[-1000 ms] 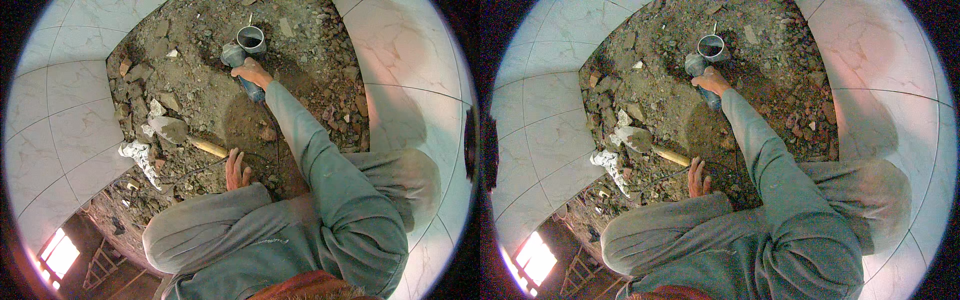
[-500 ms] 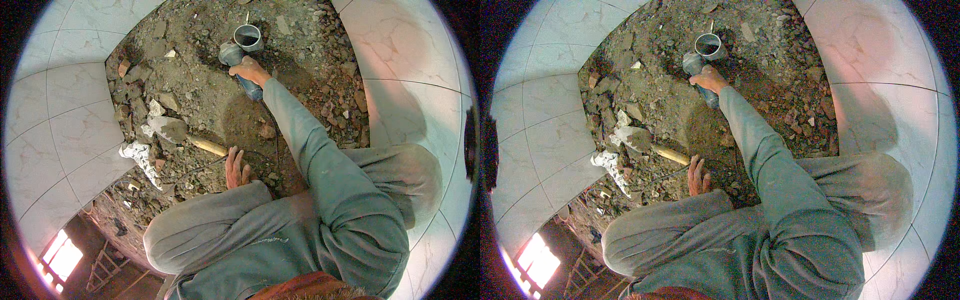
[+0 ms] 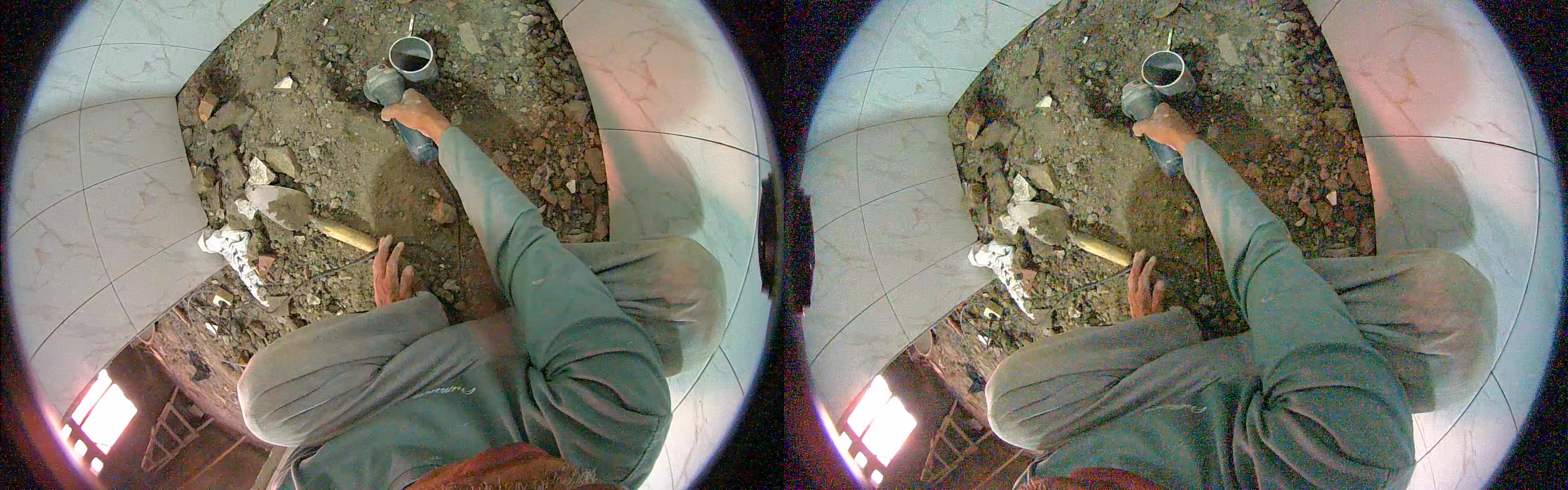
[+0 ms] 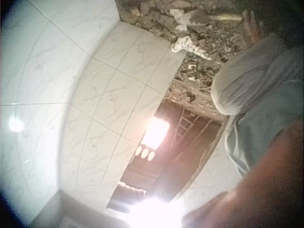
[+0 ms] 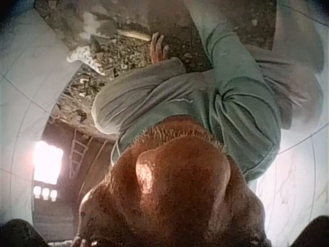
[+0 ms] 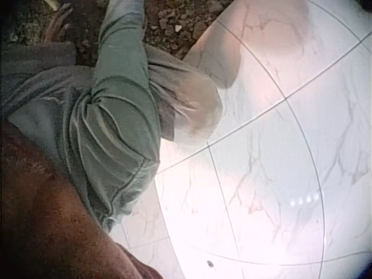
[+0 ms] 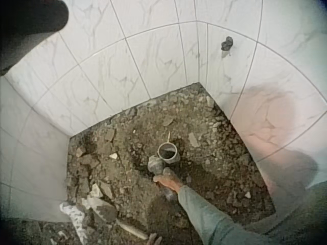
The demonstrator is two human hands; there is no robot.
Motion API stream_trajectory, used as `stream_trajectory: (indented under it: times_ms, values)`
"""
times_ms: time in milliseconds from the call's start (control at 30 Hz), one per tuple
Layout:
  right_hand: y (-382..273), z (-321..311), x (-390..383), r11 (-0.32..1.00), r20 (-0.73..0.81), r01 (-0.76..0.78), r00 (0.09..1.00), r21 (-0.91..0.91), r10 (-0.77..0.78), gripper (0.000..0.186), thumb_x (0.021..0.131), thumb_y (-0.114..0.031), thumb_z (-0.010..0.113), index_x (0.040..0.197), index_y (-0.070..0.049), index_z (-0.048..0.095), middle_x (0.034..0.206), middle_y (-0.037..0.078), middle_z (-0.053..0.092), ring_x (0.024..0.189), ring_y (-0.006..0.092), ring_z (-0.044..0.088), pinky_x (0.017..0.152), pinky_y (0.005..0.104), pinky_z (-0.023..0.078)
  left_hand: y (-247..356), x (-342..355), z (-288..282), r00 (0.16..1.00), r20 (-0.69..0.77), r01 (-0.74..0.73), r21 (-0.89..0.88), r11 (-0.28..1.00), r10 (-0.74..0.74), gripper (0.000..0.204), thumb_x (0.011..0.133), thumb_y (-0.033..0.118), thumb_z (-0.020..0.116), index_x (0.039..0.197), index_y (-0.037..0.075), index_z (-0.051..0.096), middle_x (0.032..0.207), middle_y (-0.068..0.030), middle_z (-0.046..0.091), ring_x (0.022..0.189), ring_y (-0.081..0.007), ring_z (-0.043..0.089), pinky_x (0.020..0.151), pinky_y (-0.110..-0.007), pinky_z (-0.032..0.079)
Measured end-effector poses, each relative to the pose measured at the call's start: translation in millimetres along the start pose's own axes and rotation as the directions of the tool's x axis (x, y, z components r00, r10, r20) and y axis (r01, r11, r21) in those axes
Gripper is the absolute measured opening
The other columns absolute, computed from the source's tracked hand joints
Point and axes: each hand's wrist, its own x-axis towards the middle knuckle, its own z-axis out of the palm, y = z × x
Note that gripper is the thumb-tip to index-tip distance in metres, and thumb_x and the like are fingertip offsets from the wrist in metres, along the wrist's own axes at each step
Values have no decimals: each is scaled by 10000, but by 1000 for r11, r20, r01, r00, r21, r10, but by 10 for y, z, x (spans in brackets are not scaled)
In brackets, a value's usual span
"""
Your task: The person uses an angle grinder to cut a pipe, clears rubble and debris from a floor opening with a trowel and by hand, and positions sections of PVC pipe.
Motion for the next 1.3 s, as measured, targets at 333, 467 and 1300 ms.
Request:
stream_trajectory:
  times_ms: [333,467,1300]
  values:
    - [76,-3,3,997,-75,25,997,-71,-30,452,582,-369,754,644,66,647,681,181,662,626,280,643,613,416,503,-48,14,-8,999,32,-15,20,1000,14,472,1034,317,453,1389,11,506,1542,-205,370,1441,-393,338,1172,-491,294]
    - [99,-20,9,999,-64,28,997,-37,-31,446,591,-366,751,649,66,654,683,179,666,631,278,644,629,415,507,-46,39,-7,999,12,-36,-29,999,36,458,1013,275,479,1395,26,523,1543,-201,385,1436,-395,348,1173,-491,287]
    - [6,-155,-137,994,123,-109,987,-5,108,738,629,-389,789,1086,154,586,1060,205,625,979,287,595,804,395,474,-24,-22,10,999,-19,-30,-20,999,29,455,1021,273,444,1393,23,520,1546,-220,367,1438,-401,347,1158,-473,321]
